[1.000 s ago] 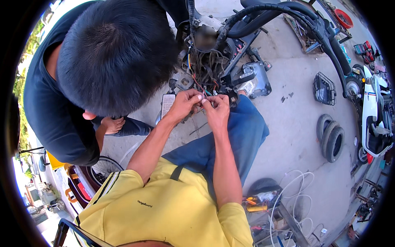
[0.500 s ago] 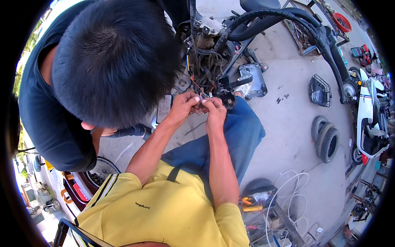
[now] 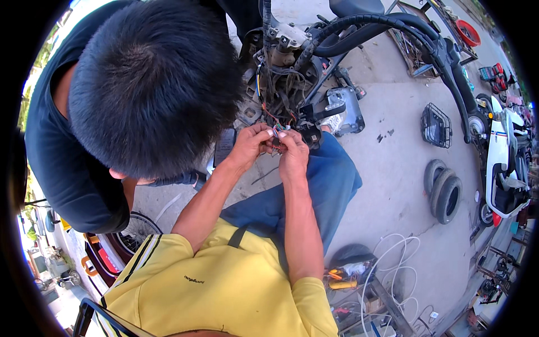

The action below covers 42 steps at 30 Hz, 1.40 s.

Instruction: The person sits on the ground and works on a scooter's exposed wiring harness, stripping and twisting wires by hand. Another person stands nearby and occasionally points at the wiring while the camera wearer continues to manipulate the wires.

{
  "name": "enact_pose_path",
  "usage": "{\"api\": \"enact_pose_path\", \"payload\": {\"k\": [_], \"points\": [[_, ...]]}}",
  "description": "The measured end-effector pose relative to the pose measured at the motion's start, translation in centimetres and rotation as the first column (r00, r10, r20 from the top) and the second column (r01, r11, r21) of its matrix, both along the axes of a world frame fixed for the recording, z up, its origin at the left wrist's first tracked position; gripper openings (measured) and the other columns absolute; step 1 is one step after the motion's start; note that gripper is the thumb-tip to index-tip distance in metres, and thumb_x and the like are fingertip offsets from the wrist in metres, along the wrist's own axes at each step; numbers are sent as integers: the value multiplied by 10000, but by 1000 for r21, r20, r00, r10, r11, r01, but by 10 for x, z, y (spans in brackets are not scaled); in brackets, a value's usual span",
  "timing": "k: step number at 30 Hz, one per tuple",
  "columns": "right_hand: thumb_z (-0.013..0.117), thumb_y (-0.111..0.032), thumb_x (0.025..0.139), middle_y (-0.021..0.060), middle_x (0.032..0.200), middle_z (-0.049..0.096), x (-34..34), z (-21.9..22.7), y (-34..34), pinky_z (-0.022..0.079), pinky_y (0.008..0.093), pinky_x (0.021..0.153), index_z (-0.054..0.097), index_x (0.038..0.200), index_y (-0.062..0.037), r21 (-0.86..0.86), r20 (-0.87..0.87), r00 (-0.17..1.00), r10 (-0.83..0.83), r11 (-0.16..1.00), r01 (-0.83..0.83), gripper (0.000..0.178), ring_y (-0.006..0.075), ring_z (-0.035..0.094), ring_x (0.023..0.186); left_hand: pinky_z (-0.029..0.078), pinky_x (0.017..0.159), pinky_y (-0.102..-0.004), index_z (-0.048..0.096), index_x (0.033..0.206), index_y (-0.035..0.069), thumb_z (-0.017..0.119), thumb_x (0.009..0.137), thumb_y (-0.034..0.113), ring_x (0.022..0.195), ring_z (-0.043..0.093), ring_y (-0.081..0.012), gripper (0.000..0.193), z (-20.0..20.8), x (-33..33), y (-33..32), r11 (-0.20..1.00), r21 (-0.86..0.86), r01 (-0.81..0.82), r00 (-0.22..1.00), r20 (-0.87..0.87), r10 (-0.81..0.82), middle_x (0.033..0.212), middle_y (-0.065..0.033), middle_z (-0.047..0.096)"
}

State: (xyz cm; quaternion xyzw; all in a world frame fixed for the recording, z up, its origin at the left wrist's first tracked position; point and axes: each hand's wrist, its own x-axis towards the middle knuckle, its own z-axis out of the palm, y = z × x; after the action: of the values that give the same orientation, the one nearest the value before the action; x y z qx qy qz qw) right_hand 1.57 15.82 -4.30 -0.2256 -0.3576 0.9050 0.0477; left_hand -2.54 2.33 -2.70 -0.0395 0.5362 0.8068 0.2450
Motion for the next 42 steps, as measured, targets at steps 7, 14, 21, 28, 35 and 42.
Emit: {"api": "enact_pose_path", "payload": {"k": [7,14,21,28,35,42], "points": [[721,-96,879,16,1056,602,4,3,11,472,273,763,682,1005,29,166,34,995,94,981,-98,182,106,580,858,550,619,-231,661,991,39,643,959,134,720,606,-76,102,6,-5,-5,997,-66,49,999,-8,-50,820,-3,627],[747,-64,839,39,1128,537,7,14,10,457,270,752,717,958,47,577,29,992,126,808,-120,165,102,548,867,549,643,-245,681,1005,47,636,960,162,744,625,-81,132,-21,1,-6,995,-98,10,996,-88,-19,849,-12,660],[759,-54,815,46,1130,536,7,18,9,474,261,724,705,900,48,488,41,997,65,869,-77,143,111,562,792,525,732,-378,655,1119,14,587,972,195,839,649,-212,243,-65,37,-44,616,-681,-396,815,-569,-105,952,-109,691],[752,-49,818,45,1129,539,5,11,6,474,259,714,699,894,52,476,32,998,62,877,-70,137,103,573,810,434,961,-559,569,1324,59,527,944,318,1095,582,-467,462,-97,56,-142,-52,-979,-198,864,-149,-481,1153,-295,635],[744,-41,825,30,1092,547,3,14,6,488,262,747,699,902,48,488,28,1000,9,872,-22,126,100,573,828,407,1011,-519,563,1343,85,599,897,332,1216,485,-441,511,-86,76,-145,-69,-955,-289,892,-243,-381,1284,-290,516],[755,-39,824,-2,990,595,5,12,6,434,233,737,695,943,3,480,35,999,24,877,-38,139,79,544,800,426,1007,-480,578,1339,97,659,855,296,1203,461,-394,529,-91,79,-154,22,-943,-331,881,-318,-351,1291,-203,443]]}}
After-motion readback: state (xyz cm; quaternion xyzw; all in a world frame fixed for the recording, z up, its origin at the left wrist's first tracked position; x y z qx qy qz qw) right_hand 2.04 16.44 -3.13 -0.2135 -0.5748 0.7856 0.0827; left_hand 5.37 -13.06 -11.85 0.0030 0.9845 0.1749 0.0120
